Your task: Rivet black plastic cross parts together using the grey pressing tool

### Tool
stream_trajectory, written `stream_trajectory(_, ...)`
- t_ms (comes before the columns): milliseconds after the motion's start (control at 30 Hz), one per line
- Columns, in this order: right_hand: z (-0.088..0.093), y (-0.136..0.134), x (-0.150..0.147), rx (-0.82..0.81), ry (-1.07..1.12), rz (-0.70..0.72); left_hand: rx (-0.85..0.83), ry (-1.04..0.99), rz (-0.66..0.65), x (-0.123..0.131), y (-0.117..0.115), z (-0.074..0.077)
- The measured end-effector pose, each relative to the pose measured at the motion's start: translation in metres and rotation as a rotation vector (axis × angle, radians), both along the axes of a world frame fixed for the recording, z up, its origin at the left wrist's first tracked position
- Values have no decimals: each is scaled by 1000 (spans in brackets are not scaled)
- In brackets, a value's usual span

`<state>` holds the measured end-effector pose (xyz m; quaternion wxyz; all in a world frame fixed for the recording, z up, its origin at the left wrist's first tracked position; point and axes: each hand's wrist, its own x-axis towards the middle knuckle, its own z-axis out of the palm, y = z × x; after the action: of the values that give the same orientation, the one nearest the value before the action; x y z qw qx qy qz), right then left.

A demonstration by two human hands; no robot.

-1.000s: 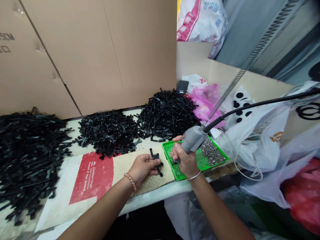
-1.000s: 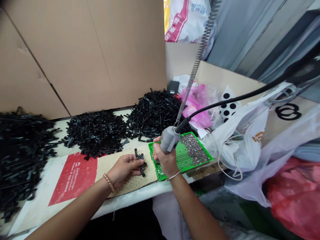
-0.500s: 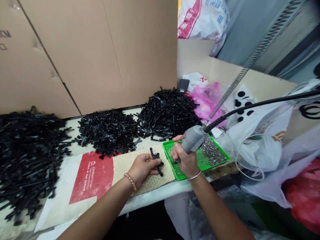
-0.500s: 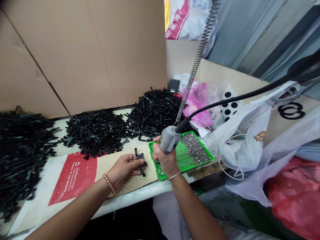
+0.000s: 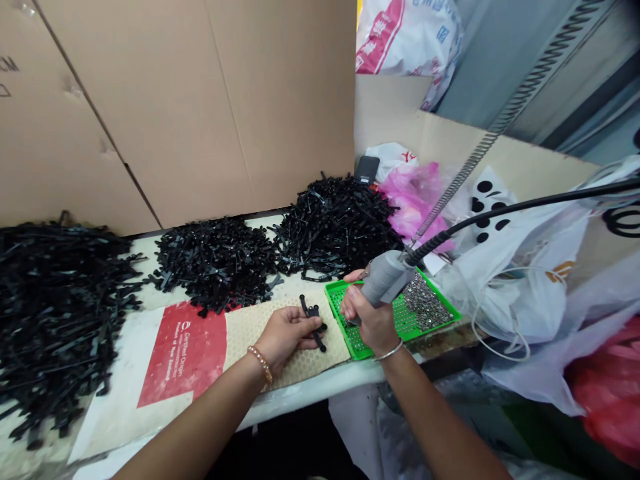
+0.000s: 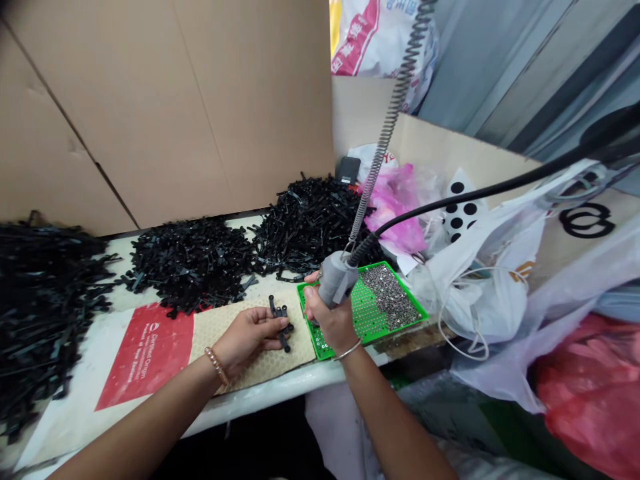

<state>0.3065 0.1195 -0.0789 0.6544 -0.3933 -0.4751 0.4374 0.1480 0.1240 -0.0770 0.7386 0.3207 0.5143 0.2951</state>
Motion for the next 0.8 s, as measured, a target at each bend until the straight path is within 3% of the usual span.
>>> stream_trajectory(333,0,-1,1,19,12,-12,13,-8,-1,-1,0,-1)
stream_trajectory(633,52,-5,-15,56,282,12,15,-34,-6,0,0,1)
stream_trajectory(800,48,0,-35,20,299,95,20,-38,8,0,-1,3)
